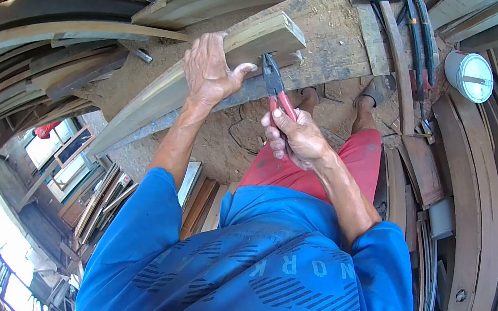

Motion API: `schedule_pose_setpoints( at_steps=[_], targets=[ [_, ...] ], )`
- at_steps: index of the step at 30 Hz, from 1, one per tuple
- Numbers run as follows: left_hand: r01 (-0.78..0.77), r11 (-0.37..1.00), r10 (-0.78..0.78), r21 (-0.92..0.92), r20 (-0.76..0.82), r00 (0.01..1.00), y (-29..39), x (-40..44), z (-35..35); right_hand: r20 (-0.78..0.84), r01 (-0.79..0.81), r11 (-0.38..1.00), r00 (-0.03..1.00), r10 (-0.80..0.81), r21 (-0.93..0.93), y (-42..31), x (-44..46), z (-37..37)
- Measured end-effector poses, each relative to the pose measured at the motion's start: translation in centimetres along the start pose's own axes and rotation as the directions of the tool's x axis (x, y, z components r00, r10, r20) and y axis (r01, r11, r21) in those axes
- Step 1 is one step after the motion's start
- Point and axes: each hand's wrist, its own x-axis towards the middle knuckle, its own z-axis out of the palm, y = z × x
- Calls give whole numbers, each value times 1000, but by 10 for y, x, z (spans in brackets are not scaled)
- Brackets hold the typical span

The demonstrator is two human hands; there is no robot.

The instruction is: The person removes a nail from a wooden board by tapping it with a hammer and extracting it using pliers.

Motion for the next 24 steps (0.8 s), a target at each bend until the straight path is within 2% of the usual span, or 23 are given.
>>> schedule_pose_setpoints(
  at_steps=[5, 8, 14, 17, 20, 24],
  targets=[
    [21, 1000, -21, -3, 21, 1000, 1, -3, 0, -14, -3, 1000, 1000, 3, 5, 1, -2, 7],
    [26, 1000, -26, 9, 33, 999, 1, -5, -1, -148, 21, 967, 987, -61, -254, 3, -2, 3],
    [-11, 1000, 11, 18, -20, 1000, -1, -5, 3, -60, -32, 997, 998, 36, 64, -2, -6, 14],
    [-18, 1000, 19, 20, -39, 999, -1, -7, 3, -34, -11, 1000, 999, 10, -24, -1, -5, 6],
    [18, 1000, -18, 24, -7, 1000, 4, -10, 1, -172, -16, 941, 984, -46, -339, -8, -10, 3],
    [33, 999, -33, 2, 12, 999, 3, -10, 1, -34, -22, 1000, 999, 22, 0, 3, -7, 4]
  ],
)
